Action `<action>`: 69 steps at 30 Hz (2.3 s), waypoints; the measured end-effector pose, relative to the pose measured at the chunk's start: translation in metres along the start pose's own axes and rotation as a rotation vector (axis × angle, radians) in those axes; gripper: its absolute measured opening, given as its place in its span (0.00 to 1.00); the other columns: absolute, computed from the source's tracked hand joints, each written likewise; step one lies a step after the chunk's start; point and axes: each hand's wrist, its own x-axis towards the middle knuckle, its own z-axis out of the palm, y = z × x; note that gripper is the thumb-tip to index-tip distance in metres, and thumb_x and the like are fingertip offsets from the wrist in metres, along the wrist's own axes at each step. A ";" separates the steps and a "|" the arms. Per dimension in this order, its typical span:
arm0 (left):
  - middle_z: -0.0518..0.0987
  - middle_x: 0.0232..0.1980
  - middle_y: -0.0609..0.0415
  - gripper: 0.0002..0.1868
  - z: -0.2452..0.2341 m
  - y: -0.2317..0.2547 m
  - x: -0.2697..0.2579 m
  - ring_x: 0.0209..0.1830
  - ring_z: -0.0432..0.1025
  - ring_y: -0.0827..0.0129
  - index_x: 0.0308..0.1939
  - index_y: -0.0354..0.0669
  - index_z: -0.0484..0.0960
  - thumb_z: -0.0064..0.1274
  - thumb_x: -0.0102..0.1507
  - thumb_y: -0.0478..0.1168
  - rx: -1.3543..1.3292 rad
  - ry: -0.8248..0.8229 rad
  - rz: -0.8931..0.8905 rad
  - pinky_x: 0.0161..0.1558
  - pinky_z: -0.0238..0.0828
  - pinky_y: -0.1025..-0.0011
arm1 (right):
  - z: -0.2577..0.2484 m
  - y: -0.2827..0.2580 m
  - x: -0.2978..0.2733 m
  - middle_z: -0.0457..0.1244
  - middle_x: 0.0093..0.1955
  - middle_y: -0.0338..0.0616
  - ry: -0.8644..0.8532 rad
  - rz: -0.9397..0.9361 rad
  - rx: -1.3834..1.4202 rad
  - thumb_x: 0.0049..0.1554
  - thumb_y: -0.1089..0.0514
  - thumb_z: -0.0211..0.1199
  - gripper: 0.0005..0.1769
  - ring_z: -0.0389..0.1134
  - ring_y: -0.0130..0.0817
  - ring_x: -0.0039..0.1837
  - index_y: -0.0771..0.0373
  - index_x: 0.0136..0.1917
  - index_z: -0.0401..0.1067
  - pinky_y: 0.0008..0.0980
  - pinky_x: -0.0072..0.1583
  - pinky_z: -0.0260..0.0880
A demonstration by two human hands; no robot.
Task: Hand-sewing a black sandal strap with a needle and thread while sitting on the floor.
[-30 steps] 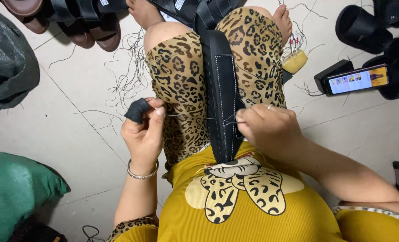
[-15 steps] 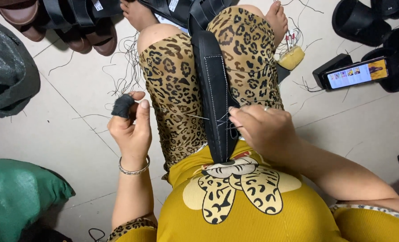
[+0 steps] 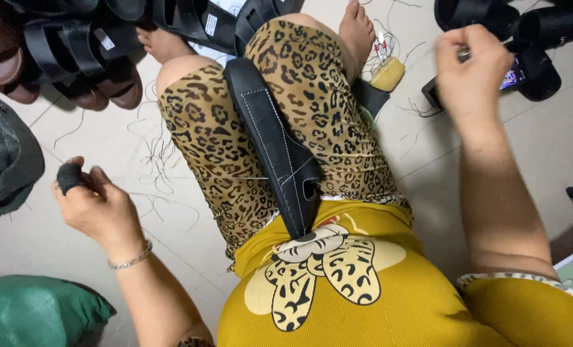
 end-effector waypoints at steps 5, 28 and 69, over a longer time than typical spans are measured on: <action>0.76 0.58 0.38 0.09 -0.006 0.064 -0.015 0.62 0.72 0.49 0.49 0.28 0.77 0.54 0.66 0.20 -0.534 -0.123 0.044 0.72 0.68 0.50 | -0.029 -0.098 0.005 0.67 0.53 0.56 -0.123 0.101 0.417 0.60 0.79 0.59 0.18 0.66 0.40 0.48 0.76 0.64 0.72 0.33 0.50 0.68; 0.68 0.19 0.57 0.29 0.010 0.116 -0.062 0.12 0.64 0.69 0.12 0.43 0.73 0.55 0.68 0.47 -0.894 -0.721 0.174 0.18 0.62 0.77 | -0.001 -0.207 -0.001 0.60 0.23 0.43 -0.512 0.190 1.918 0.68 0.44 0.45 0.31 0.62 0.38 0.26 0.63 0.30 0.66 0.39 0.35 0.66; 0.52 0.84 0.49 0.57 0.019 0.128 -0.008 0.55 0.83 0.67 0.80 0.47 0.51 0.73 0.56 0.48 -0.713 -0.732 0.299 0.43 0.83 0.76 | -0.080 -0.227 0.035 0.61 0.37 0.39 -0.918 -0.559 -0.249 0.51 0.51 0.62 0.36 0.62 0.29 0.25 0.46 0.74 0.68 0.28 0.24 0.57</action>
